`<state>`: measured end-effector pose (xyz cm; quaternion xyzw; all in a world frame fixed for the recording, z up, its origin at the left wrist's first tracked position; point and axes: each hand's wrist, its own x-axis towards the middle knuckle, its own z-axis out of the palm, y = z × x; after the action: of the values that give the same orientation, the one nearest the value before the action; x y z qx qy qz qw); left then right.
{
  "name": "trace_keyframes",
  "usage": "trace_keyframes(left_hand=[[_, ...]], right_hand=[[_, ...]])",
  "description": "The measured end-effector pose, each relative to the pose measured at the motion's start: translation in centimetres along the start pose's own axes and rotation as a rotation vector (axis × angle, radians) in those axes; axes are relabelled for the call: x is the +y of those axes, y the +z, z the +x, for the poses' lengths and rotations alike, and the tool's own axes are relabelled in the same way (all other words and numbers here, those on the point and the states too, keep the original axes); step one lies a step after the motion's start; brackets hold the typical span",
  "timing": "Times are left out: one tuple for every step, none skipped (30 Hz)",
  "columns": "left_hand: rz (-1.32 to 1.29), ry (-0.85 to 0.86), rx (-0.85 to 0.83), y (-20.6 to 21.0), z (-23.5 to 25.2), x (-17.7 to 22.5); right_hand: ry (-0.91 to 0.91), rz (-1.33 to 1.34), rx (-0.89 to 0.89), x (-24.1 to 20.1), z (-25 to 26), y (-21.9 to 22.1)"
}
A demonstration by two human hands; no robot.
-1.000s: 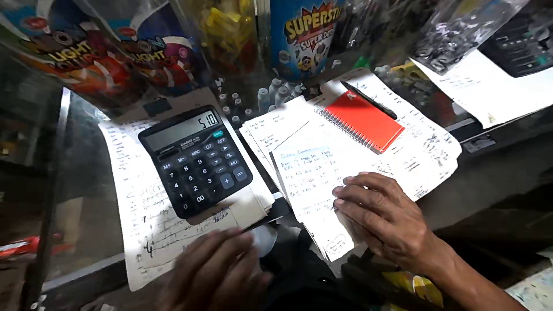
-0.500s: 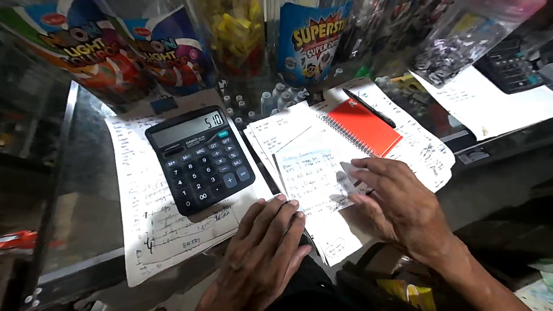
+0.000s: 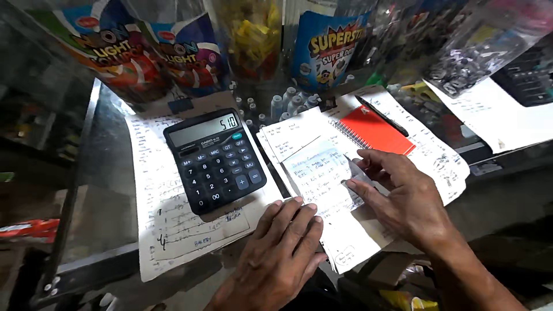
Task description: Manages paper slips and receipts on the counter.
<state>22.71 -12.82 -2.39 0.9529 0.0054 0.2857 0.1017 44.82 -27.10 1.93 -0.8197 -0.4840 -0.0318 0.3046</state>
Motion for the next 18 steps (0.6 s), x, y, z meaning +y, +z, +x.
trace_keyframes(left_hand=[[-0.002,0.001,0.002,0.0,0.0,-0.1],[-0.003,0.003,0.003,0.0,0.0,-0.1],[-0.004,0.006,0.006,0.1,-0.1,-0.1],[-0.007,0.009,0.009,0.1,-0.1,-0.2],[-0.012,0.010,0.013,0.1,-0.1,-0.2],[-0.026,0.011,0.014,0.1,-0.1,-0.3],[-0.045,0.011,0.017,0.0,-0.1,-0.3],[-0.072,0.011,0.023,-0.1,-0.1,-0.4],[-0.105,0.005,0.035,-0.3,-0.1,-0.5],[-0.142,-0.008,0.059,-0.6,-0.1,-0.6],[-0.176,-0.030,0.094,-0.9,0.0,-0.8],[-0.195,-0.058,0.129,-1.2,0.2,-0.9],[-0.197,-0.089,0.158,-1.5,0.3,-1.1],[-0.186,-0.127,0.177,-1.9,0.6,-1.2],[-0.166,-0.168,0.195,-2.3,0.9,-1.4],[-0.152,-0.212,0.219,-2.5,1.1,-1.6],[-0.160,-0.252,0.244,-2.6,1.4,-1.9],[-0.176,-0.289,0.265,-2.7,1.7,-2.1]], right_hand=[[0.023,0.041,0.003,0.0,0.0,0.0],[0.034,0.081,0.017,-0.1,0.0,0.0],[0.037,0.116,0.034,-0.2,0.0,0.0],[0.036,0.158,0.051,-0.4,-0.1,0.1],[0.032,0.206,0.070,-0.4,-0.1,0.1],[0.022,0.259,0.094,-0.5,-0.2,0.3],[0.007,0.311,0.121,-0.6,-0.3,0.5],[-0.014,0.370,0.154,-0.6,-0.5,0.7],[-0.035,0.430,0.193,-0.5,-0.6,0.9],[-0.057,0.486,0.233,-0.5,-0.8,1.2],[-0.075,0.539,0.268,-0.4,-1.0,1.4],[-0.089,0.585,0.297,-0.3,-1.2,1.6],[-0.101,0.628,0.321,-0.2,-1.3,1.7],[-0.110,0.660,0.340,-0.2,-1.4,1.9],[-0.119,0.684,0.354,-0.1,-1.4,2.1],[-0.129,0.703,0.367,-0.1,-1.5,2.3],[-0.138,0.716,0.376,-0.2,-1.5,2.5],[-0.150,0.725,0.382,-0.2,-1.6,2.6]])
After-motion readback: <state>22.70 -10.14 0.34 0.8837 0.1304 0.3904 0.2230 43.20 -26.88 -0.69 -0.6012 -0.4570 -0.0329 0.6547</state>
